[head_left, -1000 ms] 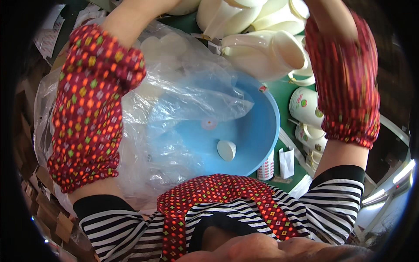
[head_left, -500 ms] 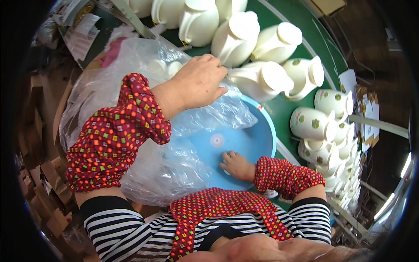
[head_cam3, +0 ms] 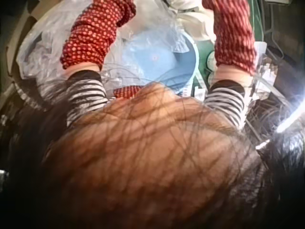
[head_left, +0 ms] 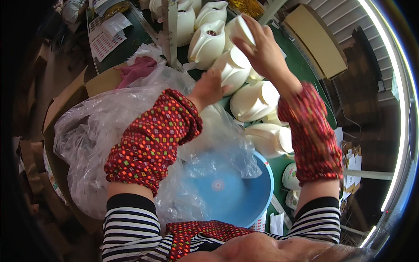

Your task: The person assembles white plastic pitchers by attaching lids and applying decorative stickers. They pick up each pitcher, secure the lid, then peel and press a sticker onto the body before placing the finished unit aside.

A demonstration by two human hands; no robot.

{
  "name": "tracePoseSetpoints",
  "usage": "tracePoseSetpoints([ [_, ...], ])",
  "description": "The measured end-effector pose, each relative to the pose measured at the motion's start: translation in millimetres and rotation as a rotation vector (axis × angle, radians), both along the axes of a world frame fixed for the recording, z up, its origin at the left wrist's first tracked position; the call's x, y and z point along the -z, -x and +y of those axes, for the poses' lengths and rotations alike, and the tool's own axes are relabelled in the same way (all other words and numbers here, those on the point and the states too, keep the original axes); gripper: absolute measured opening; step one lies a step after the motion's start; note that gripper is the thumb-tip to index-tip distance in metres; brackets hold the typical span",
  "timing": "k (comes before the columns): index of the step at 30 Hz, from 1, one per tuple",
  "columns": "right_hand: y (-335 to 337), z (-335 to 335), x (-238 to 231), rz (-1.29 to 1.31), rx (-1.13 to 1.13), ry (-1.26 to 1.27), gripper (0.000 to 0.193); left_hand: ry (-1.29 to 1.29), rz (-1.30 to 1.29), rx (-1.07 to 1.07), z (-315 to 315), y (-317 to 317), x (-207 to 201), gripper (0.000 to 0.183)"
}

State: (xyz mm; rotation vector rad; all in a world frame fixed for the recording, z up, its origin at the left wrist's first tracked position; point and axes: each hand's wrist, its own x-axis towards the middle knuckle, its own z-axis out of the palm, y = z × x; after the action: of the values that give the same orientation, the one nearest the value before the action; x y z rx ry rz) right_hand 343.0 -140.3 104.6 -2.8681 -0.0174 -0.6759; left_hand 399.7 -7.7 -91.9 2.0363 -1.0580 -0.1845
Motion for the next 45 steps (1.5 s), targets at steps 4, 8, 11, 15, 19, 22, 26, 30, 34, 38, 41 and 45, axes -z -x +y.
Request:
tracePoseSetpoints([
  [4, -121, -16, 59, 0.024, 0.043, 0.22, 0.06, 0.047, 0.103, -0.013, 13, 5, 9, 0.033],
  [8, -163, -12, 103, 0.232, 0.222, 0.416, 0.063, 0.112, 0.02, 0.01, 10, -2, 19, 0.031],
  [11, -161, -21, 116, 0.2, 0.223, 0.399, 0.066, 0.068, 0.02, -0.007, 13, 1, 18, 0.032],
  [15, -155, -15, 113, 0.295, 0.214, 0.426, 0.065, 0.047, 0.026, -0.026, 15, 8, 12, 0.03],
  [19, -144, -38, 111, 0.352, 0.361, 0.324, 0.081, 0.125, -0.03, 0.003, -2, 12, 19, 0.027],
  [22, -105, -30, 60, -0.03, 0.169, 0.315, 0.065, 0.041, 0.063, 0.043, 0, -2, 28, 0.028],
  [26, -2, -28, -7, 0.244, -0.141, 0.118, 0.047, -0.11, 0.024, -0.036, 27, -15, 14, 0.037],
  [30, 172, -24, -25, 0.613, 0.155, 0.186, 0.064, -0.051, -0.214, -0.213, 16, 34, -29, 0.042],
  [34, 252, -8, -9, 0.899, 0.554, 0.143, 0.078, 0.215, -0.097, 0.317, 14, 124, -89, 0.056],
  [38, 255, -18, 24, 0.881, 0.54, 0.028, 0.078, 0.148, -0.094, 0.425, -3, 189, -54, 0.078],
  [41, 254, -19, 15, 0.862, 0.473, 0.03, 0.074, -0.007, 0.078, 0.282, -12, 205, -47, 0.091],
  [45, 256, -16, -4, 0.88, 0.23, -0.004, 0.07, 0.092, 0.076, 0.277, -16, 208, -27, 0.088],
])
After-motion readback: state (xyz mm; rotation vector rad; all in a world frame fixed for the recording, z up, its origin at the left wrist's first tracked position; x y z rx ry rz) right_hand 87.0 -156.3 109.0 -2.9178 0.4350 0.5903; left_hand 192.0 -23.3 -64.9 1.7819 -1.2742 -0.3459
